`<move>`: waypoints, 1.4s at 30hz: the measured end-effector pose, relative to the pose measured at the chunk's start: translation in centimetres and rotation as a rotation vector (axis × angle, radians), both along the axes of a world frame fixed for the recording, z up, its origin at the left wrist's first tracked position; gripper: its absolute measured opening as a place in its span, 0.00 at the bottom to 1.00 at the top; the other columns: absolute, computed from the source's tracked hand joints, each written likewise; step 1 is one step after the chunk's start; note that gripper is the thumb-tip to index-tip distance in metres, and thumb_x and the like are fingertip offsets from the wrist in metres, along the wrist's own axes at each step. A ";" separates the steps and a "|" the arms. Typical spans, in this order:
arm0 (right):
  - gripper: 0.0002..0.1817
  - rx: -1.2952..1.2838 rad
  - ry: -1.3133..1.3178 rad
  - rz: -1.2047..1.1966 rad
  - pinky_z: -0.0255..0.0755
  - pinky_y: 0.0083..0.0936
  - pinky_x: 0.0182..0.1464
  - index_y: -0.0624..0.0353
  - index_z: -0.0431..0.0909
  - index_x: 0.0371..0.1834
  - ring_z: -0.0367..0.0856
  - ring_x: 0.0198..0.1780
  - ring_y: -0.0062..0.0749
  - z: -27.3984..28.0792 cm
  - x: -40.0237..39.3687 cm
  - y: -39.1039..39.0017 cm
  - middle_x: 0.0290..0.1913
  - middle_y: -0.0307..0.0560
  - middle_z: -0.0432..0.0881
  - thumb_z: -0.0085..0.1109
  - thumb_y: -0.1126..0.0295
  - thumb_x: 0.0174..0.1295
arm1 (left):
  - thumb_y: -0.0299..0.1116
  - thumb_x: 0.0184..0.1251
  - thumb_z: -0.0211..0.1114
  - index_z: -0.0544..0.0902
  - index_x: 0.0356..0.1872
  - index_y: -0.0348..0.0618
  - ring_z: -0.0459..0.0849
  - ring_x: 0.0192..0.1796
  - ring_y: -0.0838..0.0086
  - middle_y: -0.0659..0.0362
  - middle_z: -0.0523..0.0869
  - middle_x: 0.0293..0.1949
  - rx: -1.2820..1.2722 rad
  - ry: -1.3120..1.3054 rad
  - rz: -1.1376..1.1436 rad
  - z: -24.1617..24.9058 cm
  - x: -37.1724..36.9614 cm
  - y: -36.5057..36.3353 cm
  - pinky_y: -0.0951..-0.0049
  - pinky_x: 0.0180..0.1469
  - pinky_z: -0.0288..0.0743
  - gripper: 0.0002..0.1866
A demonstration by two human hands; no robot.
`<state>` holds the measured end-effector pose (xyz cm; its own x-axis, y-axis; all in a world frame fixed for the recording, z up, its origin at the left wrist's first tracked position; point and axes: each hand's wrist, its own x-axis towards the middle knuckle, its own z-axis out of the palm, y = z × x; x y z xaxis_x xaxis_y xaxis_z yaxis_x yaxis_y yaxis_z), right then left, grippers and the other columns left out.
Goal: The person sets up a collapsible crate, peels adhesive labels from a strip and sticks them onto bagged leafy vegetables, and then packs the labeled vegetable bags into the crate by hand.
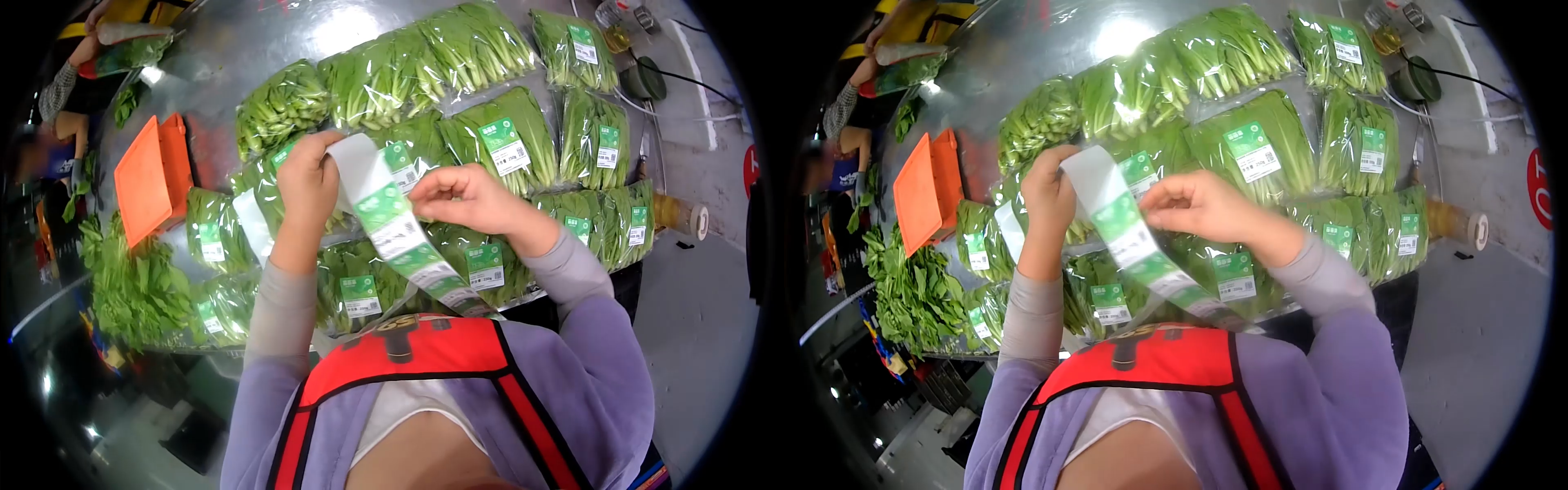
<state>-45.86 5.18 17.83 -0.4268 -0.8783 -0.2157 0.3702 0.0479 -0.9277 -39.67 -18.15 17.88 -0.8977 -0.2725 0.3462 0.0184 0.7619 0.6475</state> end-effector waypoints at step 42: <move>0.08 -0.139 0.578 -0.303 0.68 0.23 0.44 0.60 0.79 0.34 0.76 0.41 0.30 5.1 0.6 -2.3 0.37 0.43 0.77 0.63 0.77 0.49 | 0.21 0.44 0.69 0.78 0.25 0.40 0.78 0.31 0.70 0.58 0.79 0.29 0.420 0.200 -0.341 5.0 1.9 4.1 0.76 0.32 0.71 0.08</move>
